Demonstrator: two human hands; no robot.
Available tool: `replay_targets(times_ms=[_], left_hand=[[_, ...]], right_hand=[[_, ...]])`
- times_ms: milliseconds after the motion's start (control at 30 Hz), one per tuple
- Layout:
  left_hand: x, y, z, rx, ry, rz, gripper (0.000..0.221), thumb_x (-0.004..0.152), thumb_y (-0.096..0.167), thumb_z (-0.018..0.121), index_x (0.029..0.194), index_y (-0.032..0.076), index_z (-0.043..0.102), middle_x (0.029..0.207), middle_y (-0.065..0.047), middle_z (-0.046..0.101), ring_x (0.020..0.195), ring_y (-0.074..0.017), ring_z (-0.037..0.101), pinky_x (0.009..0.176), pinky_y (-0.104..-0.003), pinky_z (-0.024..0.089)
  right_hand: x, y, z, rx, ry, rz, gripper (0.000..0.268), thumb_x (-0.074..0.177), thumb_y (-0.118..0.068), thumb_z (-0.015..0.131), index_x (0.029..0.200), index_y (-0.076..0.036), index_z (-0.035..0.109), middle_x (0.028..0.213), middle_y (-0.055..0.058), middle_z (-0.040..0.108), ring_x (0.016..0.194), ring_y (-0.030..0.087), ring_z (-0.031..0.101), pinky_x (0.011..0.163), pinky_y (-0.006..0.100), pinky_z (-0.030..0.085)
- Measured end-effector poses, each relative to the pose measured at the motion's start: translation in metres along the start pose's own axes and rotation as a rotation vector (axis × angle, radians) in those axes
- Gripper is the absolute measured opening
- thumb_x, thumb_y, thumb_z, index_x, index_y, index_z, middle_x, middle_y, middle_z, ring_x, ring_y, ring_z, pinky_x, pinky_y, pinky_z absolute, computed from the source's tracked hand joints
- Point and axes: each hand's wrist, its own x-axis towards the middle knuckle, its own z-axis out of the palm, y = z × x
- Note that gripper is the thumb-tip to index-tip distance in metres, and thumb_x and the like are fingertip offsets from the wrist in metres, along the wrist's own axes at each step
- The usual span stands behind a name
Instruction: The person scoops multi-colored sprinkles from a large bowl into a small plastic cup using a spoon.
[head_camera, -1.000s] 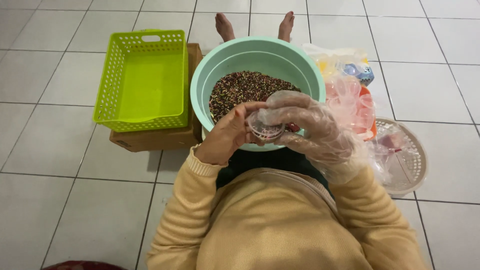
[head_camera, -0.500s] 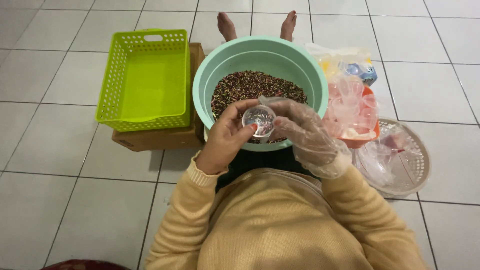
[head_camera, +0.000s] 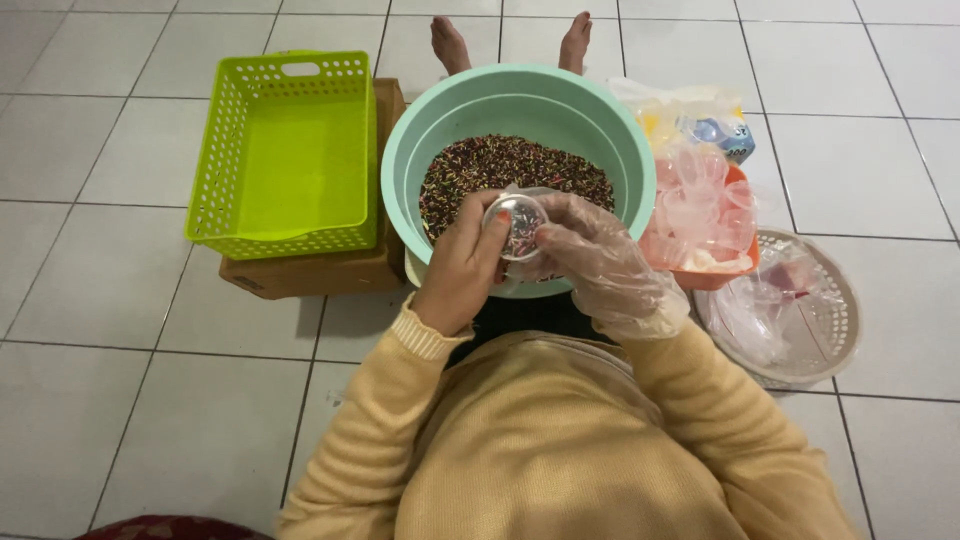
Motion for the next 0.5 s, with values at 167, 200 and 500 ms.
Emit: replay_targets(times_ms=[167,200,500], left_hand=[[0.001,0.004,0.010,0.012,0.045,-0.042,0.040,0.106,0.042,0.043,0.127,0.011,0.057,0.089,-0.032,0.068,0.083,-0.0475,0.072,0.076,-0.057,0.054],[0.004,-0.003,0.009,0.012,0.044,-0.042,0.040,0.106,0.042,0.043,0.127,0.011,0.057,0.089,-0.032,0.068,0.083,-0.0475,0.072,0.076,-0.057,0.054],[0.008,-0.020,0.001,-0.005,0.011,-0.090,0.034,0.099,0.034,0.060,0.117,0.006,0.051,0.086,-0.031,0.066,0.078,-0.0465,0.070,0.068,-0.055,0.052]], right_hand=[[-0.001,0.000,0.004,0.045,-0.041,-0.020,0.040,0.092,-0.010,0.068,0.127,0.009,0.060,0.110,0.024,0.064,0.084,0.035,0.073,0.067,0.049,0.067],[0.002,0.005,-0.001,0.044,-0.040,-0.020,0.040,0.092,-0.010,0.068,0.127,0.009,0.060,0.110,0.024,0.064,0.084,0.035,0.073,0.067,0.049,0.067],[0.036,0.021,-0.022,0.047,-0.076,0.098,0.036,0.095,-0.021,0.067,0.112,0.011,0.064,0.096,0.023,0.064,0.084,0.031,0.074,0.067,0.050,0.068]])
